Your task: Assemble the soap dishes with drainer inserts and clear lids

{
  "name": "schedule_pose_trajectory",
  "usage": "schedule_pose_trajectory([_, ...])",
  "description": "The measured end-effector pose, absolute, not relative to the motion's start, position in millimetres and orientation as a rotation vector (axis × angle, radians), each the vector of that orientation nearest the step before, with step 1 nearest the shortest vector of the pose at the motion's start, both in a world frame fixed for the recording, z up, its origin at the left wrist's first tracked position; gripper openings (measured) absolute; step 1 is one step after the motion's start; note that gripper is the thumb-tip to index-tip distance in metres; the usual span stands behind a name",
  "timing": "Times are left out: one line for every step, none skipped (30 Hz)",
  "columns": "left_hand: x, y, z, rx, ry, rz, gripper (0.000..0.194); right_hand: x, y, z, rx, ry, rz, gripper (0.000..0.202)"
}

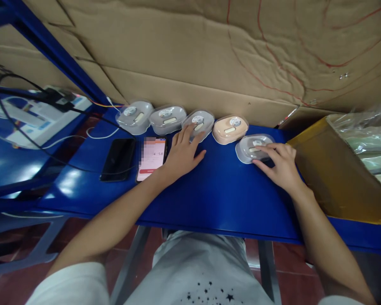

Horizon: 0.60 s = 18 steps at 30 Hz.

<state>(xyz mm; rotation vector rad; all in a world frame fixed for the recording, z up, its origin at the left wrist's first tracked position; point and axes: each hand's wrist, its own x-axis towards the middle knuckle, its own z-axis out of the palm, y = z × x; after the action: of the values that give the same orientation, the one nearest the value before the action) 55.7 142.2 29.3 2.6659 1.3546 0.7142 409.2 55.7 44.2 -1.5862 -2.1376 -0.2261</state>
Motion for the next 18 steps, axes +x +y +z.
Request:
schedule_pose_trajectory([56.1,141.9,28.6,2.661,1.358,0.728,0.056,410.7,54.6,46.4,-1.572,-2.153,-0.206,0.040])
schedule_pose_trajectory([56.3,141.8,28.1,2.656,1.363,0.741,0.057,413.1,53.7,48.3,-1.559,-2.170,-0.182,0.043])
schedule_pose_trajectory([56.1,141.9,28.0,2.654,1.368,0.753,0.057,416.4,53.1,49.7,-1.552,-2.184,-0.159,0.050])
schedule_pose_trajectory([55.7,142.1,28.2,2.652,1.376,0.769,0.058,420.2,52.9,50.5,-1.551,-2.195,-0.135,0.058])
schedule_pose_trajectory([55.2,142.5,28.7,2.649,1.387,0.790,0.058,424.4,53.0,50.7,-1.551,-2.208,-0.098,0.066])
schedule_pose_trajectory([54.7,142.8,29.6,2.646,1.396,0.818,0.057,428.5,53.4,50.4,-1.548,-2.221,-0.046,0.072])
schedule_pose_trajectory([54.7,142.9,30.7,2.647,1.397,0.851,0.056,432.1,54.1,49.7,-1.540,-2.224,0.010,0.075])
schedule_pose_trajectory([55.5,142.6,32.1,2.651,1.384,0.884,0.055,435.0,55.0,48.8,-1.532,-2.212,0.054,0.074])
schedule_pose_trajectory([57.4,141.8,33.7,2.658,1.351,0.911,0.053,436.9,55.8,47.8,-1.527,-2.182,0.080,0.072])
schedule_pose_trajectory([60.9,140.3,35.2,2.667,1.290,0.926,0.052,437.7,56.6,46.9,-1.529,-2.138,0.086,0.069])
schedule_pose_trajectory([66.2,138.1,36.5,2.677,1.201,0.922,0.049,437.7,57.2,46.0,-1.540,-2.085,0.074,0.065])
schedule_pose_trajectory([73.5,135.3,37.2,2.682,1.094,0.900,0.047,436.9,57.7,45.1,-1.558,-2.031,0.060,0.062])
schedule_pose_trajectory([82.7,132.0,37.1,2.679,0.983,0.865,0.046,435.6,58.1,44.0,-1.582,-1.985,0.065,0.059])
schedule_pose_trajectory([93.6,128.6,36.2,2.669,0.875,0.820,0.046,434.0,58.7,42.6,-1.607,-1.942,0.092,0.057])
schedule_pose_trajectory([105.7,125.2,34.5,2.654,0.786,0.773,0.048,432.4,59.5,40.7,-1.630,-1.903,0.131,0.055])
schedule_pose_trajectory([118.5,122.3,32.0,2.636,0.719,0.732,0.053,430.7,60.5,38.3,-1.648,-1.874,0.166,0.054])
schedule_pose_trajectory([131.2,120.2,29.0,2.619,0.664,0.694,0.062,429.1,61.7,35.5,-1.660,-1.854,0.183,0.055])
schedule_pose_trajectory([143.1,119.1,25.8,2.606,0.628,0.664,0.071,427.7,63.1,32.6,-1.667,-1.841,0.176,0.056])
